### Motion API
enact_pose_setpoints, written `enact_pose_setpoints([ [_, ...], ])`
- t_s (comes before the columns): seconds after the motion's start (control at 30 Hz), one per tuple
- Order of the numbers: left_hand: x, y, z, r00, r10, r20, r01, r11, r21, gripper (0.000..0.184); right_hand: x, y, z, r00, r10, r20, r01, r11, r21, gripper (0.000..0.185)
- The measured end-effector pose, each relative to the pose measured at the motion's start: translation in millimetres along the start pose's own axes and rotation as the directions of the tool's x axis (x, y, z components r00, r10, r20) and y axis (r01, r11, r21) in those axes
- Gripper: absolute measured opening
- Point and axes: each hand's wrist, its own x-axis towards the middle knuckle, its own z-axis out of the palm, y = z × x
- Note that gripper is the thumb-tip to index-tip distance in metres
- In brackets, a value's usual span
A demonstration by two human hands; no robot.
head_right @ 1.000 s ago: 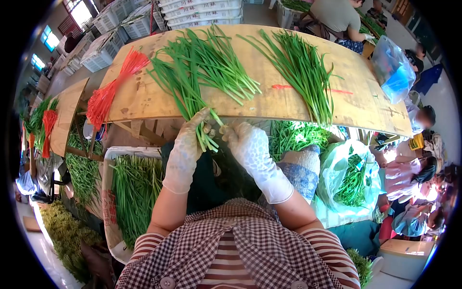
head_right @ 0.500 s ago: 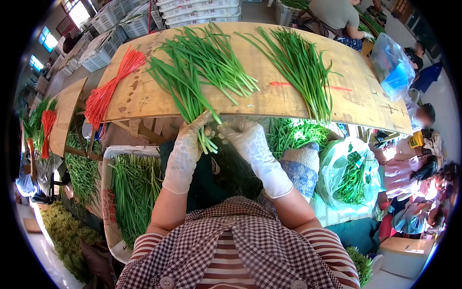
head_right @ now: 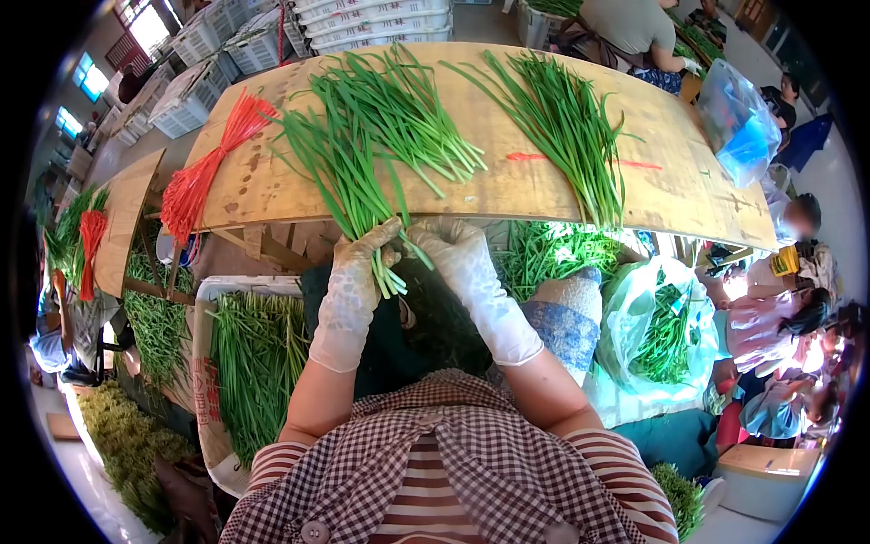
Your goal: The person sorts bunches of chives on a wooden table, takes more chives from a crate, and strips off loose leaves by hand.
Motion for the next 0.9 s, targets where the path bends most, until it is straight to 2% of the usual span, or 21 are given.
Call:
enact_pose_setpoints([
  [0.1,-0.7,0.0,3.6,0.999,-0.025,-0.041,0.026,0.999,0.024,0.009,0.4,6.5,-2.1,0.992,-0.123,-0.012,0.122,0.99,-0.072,0.021],
  [0.2,-0.9,-1.3,4.8,0.999,-0.007,-0.035,0.009,0.999,0.047,0.01,3.1,12.8,-4.8,0.966,-0.257,-0.017,0.243,0.931,-0.273,0.024],
  [0.3,8.7,3.7,-2.9,0.996,0.04,-0.074,-0.042,0.999,-0.025,0.011,-9.7,-3.2,-12.2,0.959,-0.277,-0.058,0.22,0.858,-0.464,0.026],
  [0.33,13.8,7.5,-7.8,0.994,0.054,-0.098,-0.061,0.996,-0.064,0.012,-15.1,-5.8,-19.7,0.957,-0.29,-0.028,0.221,0.784,-0.58,0.021],
  [0.4,18.1,15.2,-18.2,0.991,0.103,-0.081,-0.103,0.995,0.004,0.018,-22.0,9.0,-43.2,0.96,-0.258,0.106,0.268,0.751,-0.603,0.025],
  [0.47,18.4,26.1,-23.6,0.994,0.105,-0.026,-0.104,0.994,0.027,0.028,-23.9,29.8,-66.2,0.961,0.104,0.255,0.188,0.429,-0.884,0.027],
  [0.5,12.5,32.0,-19.9,0.987,0.162,-0.013,-0.162,0.987,0.009,0.026,-26.2,31.3,-71.7,0.921,0.295,0.254,0.193,0.219,-0.956,0.028],
  [0.53,11.7,32.2,-22.8,0.986,0.164,0.034,-0.162,0.985,-0.051,0.024,-31.4,28.7,-76.7,0.883,0.409,0.23,0.241,0.025,-0.97,0.032],
  [0.57,12.8,34.0,-27.7,0.982,0.17,0.083,-0.16,0.981,-0.111,0.021,-33.4,31.5,-77.6,0.96,0.114,0.254,0.239,0.128,-0.962,0.03],
  [0.6,13.1,33.6,-30.2,0.976,0.174,0.128,-0.151,0.974,-0.169,0.019,-35.4,34.6,-78.5,0.956,-0.185,0.227,0.266,0.225,-0.937,0.029],
  [0.63,11.8,30.9,-30.1,0.98,0.133,0.15,-0.101,0.974,-0.204,0.018,-33.2,16.0,-69.4,0.934,-0.31,0.176,0.256,0.239,-0.937,0.028],
  [0.67,11.4,29.7,-29.2,0.98,0.095,0.175,-0.052,0.97,-0.236,0.016,-25.3,-9.6,-54.2,0.894,-0.432,0.119,0.247,0.255,-0.935,0.027],
  [0.73,13.5,32.3,-24.1,0.971,0.042,0.235,0.031,0.954,-0.297,0.014,-5.3,-31.9,-29.7,0.676,-0.728,0.112,0.312,0.146,-0.939,0.024],
  [0.77,15.4,29.3,-21.5,0.962,0.034,0.27,0.067,0.931,-0.358,0.016,7.2,-36.3,-20.2,0.651,-0.743,0.157,0.28,0.042,-0.959,0.023],
  [0.8,17.5,24.4,-18.7,0.982,0.017,0.189,0.04,0.955,-0.294,0.017,20.1,-38.1,-11.9,0.628,-0.751,0.203,0.242,-0.059,-0.968,0.022],
  [0.83,19.8,18.1,-15.7,0.994,0.005,0.105,0.019,0.974,-0.227,0.017,44.1,-16.8,-8.8,0.741,-0.644,0.192,0.026,-0.258,-0.966,0.02],
  [0.87,21.6,12.1,-13.5,1.0,-0.002,0.019,0.005,0.987,-0.158,0.018,52.0,-9.0,-1.2,0.739,-0.651,0.175,-0.054,-0.316,-0.947,0.02],
  [0.9,22.5,7.6,-13.5,1.0,0.027,-0.002,-0.027,0.997,-0.076,0.02,48.9,-10.8,0.2,0.776,-0.615,0.141,0.084,-0.121,-0.989,0.023],
])
